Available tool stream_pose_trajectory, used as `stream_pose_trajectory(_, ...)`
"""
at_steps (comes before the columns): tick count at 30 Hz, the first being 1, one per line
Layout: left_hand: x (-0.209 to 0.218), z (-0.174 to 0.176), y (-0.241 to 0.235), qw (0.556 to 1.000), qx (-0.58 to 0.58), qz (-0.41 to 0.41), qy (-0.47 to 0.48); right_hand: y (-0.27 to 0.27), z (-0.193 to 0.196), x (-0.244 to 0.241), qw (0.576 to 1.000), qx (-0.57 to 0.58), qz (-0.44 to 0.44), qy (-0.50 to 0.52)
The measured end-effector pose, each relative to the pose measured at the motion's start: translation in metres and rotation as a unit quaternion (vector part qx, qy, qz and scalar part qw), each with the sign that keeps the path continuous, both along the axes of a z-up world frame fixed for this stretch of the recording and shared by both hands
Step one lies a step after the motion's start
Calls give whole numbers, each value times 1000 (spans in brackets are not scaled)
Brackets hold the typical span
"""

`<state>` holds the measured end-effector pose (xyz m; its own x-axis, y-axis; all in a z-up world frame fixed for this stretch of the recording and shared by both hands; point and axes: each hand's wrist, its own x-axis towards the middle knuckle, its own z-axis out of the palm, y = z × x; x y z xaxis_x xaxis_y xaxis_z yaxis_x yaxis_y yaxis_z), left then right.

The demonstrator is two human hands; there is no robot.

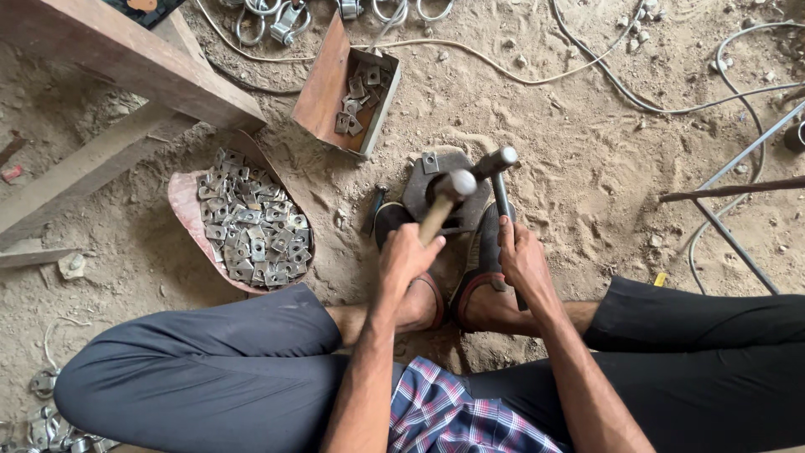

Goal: The person shapes metal pieces by placing them into a central mold and striking them with hammers, then places the finished pieces into a large pile.

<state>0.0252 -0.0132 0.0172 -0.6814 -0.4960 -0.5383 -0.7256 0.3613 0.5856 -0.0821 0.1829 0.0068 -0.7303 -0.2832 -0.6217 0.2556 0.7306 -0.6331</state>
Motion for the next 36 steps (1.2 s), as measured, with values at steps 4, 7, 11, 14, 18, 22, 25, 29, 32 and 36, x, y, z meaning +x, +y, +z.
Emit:
stream_pose_trajectory(4,1,-9,14,997,-16,5,-72,-1,-1,-2,1000,-6,-4,-5)
stream_pose_trajectory(7,-1,-13,13,993,24,19,-116,2,-4,-2,1000,-13,2,13)
stream_pose_trajectory(11,-5,-15,17,996,-44,1,-82,5,-8,-1,995,2,44,86)
stream_pose_trajectory(14,-3,-9,13,995,-93,2,-36,7,-4,6,987,-14,76,143)
stream_pose_trajectory(18,-13,-7,-3,997,-52,56,28,5,2,10,997,9,66,33)
stream_pose_trajectory(22,-39,-28,-23,975,-141,57,160,6,-2,13,995,-24,80,57)
stream_pose_trajectory(25,-73,-52,-42,964,-202,41,169,9,-6,13,991,-37,89,91)
stream_pose_trajectory(29,-99,-81,-58,968,-202,33,148,12,-11,13,984,-47,117,126)
stream_pose_trajectory(32,-101,-93,-64,979,-120,51,160,12,-12,11,991,-38,99,75)
stream_pose_trajectory(36,-95,-82,-66,948,-108,96,282,11,-13,11,993,-46,89,60)
